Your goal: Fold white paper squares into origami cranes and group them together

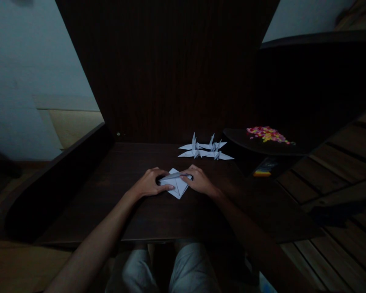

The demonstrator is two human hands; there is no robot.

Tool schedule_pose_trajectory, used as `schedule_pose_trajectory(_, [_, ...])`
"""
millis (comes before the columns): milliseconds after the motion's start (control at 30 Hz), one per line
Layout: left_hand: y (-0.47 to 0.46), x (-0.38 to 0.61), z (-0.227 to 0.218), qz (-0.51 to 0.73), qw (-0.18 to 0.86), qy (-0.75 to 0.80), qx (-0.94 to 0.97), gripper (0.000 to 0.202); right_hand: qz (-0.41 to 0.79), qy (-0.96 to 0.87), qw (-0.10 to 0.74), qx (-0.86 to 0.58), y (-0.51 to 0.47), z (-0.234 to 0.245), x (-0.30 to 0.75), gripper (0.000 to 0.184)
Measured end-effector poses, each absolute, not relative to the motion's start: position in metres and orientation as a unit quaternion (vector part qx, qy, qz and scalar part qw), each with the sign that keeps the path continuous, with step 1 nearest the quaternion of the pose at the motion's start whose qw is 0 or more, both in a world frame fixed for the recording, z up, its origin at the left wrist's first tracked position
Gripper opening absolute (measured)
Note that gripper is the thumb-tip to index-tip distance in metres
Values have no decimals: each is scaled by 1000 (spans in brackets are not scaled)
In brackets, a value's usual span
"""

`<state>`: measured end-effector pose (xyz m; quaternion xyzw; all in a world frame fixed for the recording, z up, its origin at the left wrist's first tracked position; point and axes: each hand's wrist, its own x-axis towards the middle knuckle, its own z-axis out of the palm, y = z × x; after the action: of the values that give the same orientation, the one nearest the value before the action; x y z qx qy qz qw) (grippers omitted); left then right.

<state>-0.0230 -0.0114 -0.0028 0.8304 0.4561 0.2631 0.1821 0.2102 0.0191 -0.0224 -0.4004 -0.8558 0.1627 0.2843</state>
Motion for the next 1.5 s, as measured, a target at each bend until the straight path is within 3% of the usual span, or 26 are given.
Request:
schedule_pose_trajectory(467, [-2, 1, -19, 272, 114, 583, 757, 31, 163, -780, 299, -525, 20, -27, 195, 20])
schedule_pose_trajectory(1033, [-8, -10, -9, 294, 322, 427, 792, 52, 208, -750, 287, -558, 24, -16, 210, 26])
schedule_pose_trajectory(1500, [-2, -8, -20, 333, 336, 429, 770, 59, 227, -758, 285, -541, 24, -15, 212, 32])
